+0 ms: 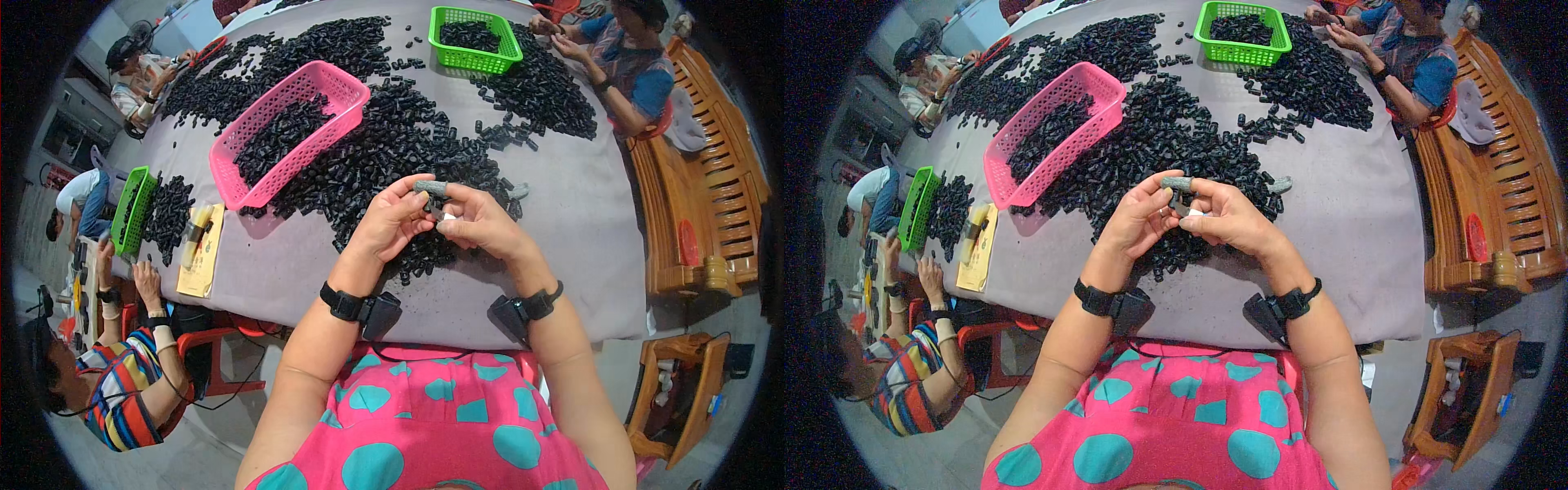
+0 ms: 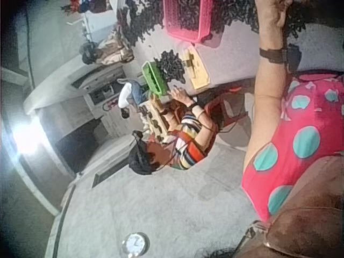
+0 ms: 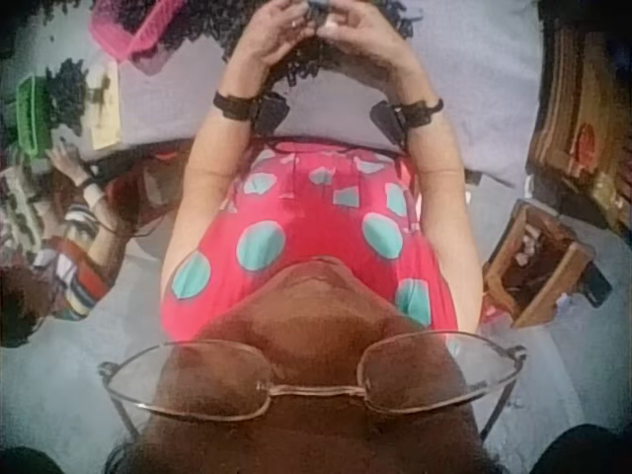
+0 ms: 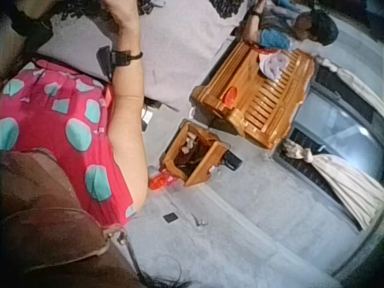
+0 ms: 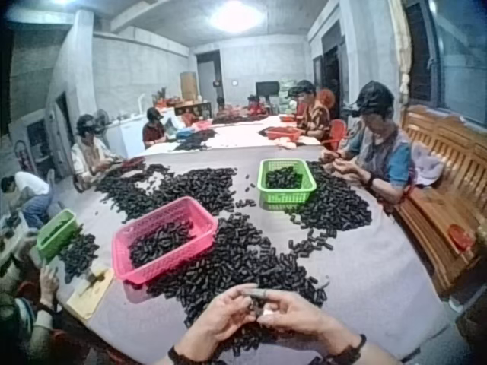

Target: Assembling small black plastic components by hand at a production table.

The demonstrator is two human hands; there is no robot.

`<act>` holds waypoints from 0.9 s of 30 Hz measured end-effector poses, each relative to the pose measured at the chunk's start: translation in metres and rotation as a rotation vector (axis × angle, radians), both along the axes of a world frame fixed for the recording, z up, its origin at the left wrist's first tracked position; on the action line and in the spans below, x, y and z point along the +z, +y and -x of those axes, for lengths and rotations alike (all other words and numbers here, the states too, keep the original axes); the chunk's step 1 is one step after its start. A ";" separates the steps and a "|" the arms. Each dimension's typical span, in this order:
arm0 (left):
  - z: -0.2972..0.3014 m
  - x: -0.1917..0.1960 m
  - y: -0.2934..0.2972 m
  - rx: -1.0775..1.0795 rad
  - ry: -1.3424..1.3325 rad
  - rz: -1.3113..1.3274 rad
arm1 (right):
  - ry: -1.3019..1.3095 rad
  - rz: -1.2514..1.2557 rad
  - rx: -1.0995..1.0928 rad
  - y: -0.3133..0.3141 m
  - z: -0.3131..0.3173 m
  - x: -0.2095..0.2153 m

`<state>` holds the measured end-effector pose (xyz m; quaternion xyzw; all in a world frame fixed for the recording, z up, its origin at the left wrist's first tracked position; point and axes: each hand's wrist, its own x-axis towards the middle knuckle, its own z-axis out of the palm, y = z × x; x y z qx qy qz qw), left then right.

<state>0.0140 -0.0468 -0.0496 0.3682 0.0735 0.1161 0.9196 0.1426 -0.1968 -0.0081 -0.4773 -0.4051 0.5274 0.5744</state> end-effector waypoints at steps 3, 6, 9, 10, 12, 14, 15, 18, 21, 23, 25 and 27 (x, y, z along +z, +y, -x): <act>0.000 0.000 0.001 0.006 -0.006 0.003 | -0.007 0.020 -0.017 0.001 0.002 0.003; 0.001 0.001 0.000 -0.006 -0.001 0.010 | -0.006 0.009 -0.008 0.001 0.000 -0.002; 0.000 0.000 -0.001 -0.002 0.003 0.026 | -0.022 0.031 -0.024 0.002 -0.001 0.000; 0.000 0.000 -0.002 -0.016 -0.002 0.039 | -0.023 0.031 -0.024 0.002 -0.002 -0.002; 0.000 0.000 -0.001 -0.029 -0.006 0.053 | -0.023 0.016 -0.044 0.003 -0.003 -0.005; 0.000 0.000 -0.001 -0.029 -0.022 0.084 | -0.016 0.000 -0.030 0.002 -0.001 -0.002; -0.001 0.001 -0.002 -0.030 -0.022 0.085 | -0.009 -0.016 -0.019 0.001 -0.001 -0.001; -0.002 0.004 -0.005 0.026 0.002 0.128 | -0.017 -0.036 -0.020 0.002 0.000 -0.007; -0.002 0.003 -0.004 0.029 0.008 0.135 | -0.016 0.006 -0.040 0.003 0.000 -0.004; -0.002 0.001 -0.003 -0.010 -0.019 0.130 | -0.041 0.018 -0.055 0.003 -0.001 -0.004; -0.002 0.002 -0.003 -0.023 -0.022 0.126 | -0.066 0.030 -0.069 0.003 -0.002 -0.004; -0.001 0.002 -0.003 -0.035 -0.025 0.122 | -0.025 0.024 -0.077 0.004 -0.003 -0.005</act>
